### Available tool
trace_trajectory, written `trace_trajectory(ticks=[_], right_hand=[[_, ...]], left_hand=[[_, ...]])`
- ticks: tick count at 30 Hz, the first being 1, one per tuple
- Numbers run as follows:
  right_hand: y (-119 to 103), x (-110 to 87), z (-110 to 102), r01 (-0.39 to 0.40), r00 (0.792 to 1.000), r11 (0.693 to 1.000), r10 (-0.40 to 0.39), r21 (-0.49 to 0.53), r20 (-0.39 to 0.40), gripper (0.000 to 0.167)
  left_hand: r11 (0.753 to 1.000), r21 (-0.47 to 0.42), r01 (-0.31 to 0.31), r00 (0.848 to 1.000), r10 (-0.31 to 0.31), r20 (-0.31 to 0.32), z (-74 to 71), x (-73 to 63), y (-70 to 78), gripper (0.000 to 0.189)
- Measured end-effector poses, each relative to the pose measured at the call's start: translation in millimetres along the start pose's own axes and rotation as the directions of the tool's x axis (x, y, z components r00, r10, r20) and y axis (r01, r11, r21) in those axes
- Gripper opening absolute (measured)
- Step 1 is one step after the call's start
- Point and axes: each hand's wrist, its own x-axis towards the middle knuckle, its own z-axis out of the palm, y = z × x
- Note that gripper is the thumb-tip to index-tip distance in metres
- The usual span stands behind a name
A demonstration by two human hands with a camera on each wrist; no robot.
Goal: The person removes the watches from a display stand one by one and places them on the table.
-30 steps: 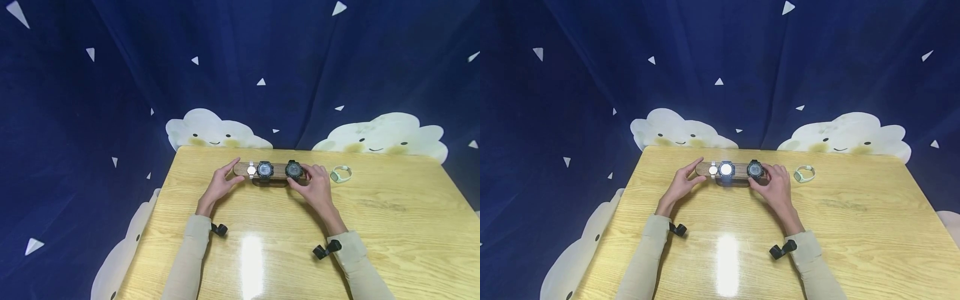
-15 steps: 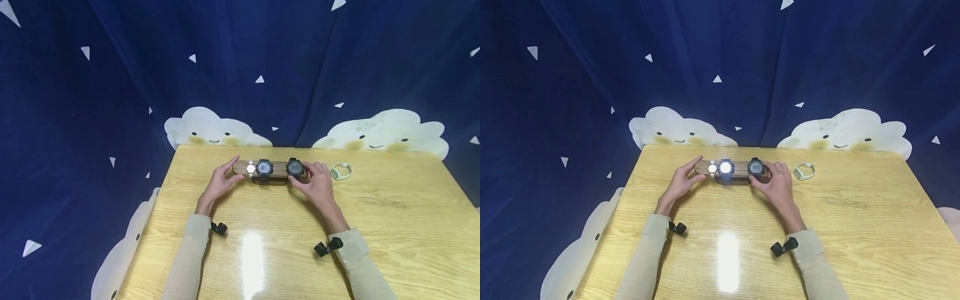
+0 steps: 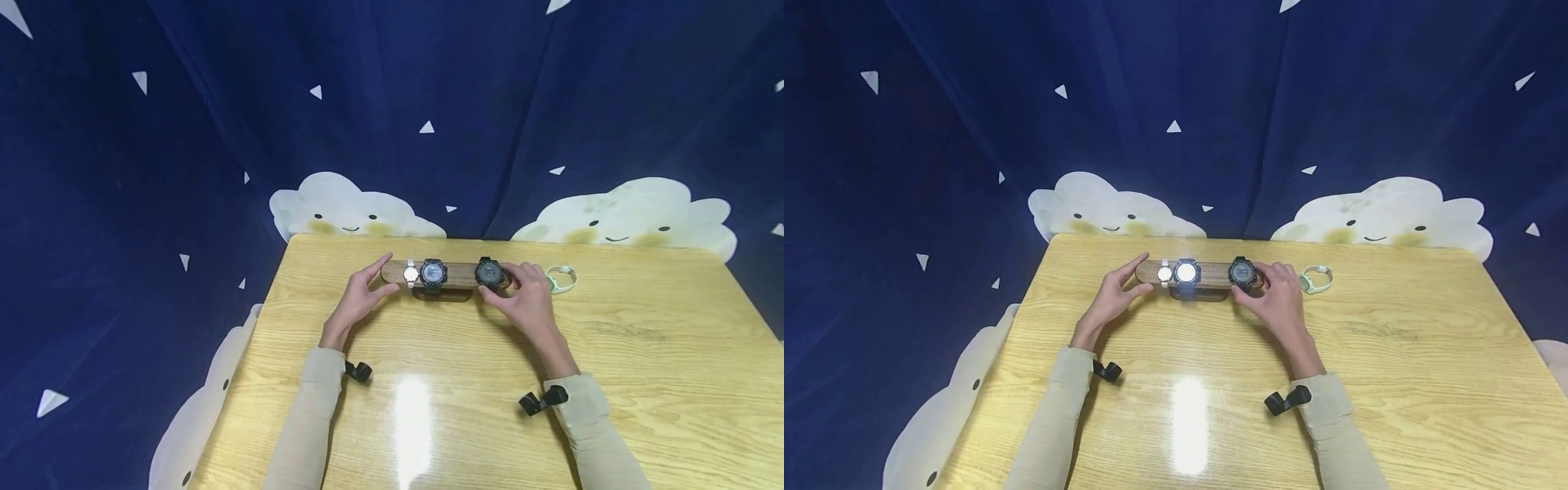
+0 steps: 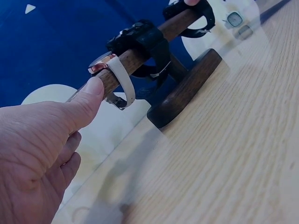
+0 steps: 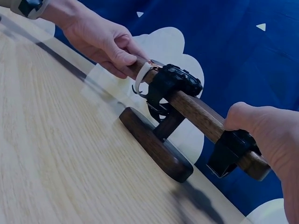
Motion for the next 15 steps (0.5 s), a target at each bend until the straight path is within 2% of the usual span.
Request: trace_trajectory(ticks=[7,15], right_hand=[[6,0.7,-6,-0.023,0.999,0.999,0.023,0.028,0.025,0.054],[13,1.2,-10,0.025,1.000,0.998,-0.026,0.064,0.015,0.052]], left_hand=[[1.000,0.001,-0.018,1.000,0.018,-0.003,0.4,1.5,0.5,0.073],[0.999,-0.025,-0.025,1.000,0.025,-0.001,0.7,0.4,-0.2,0.072]])
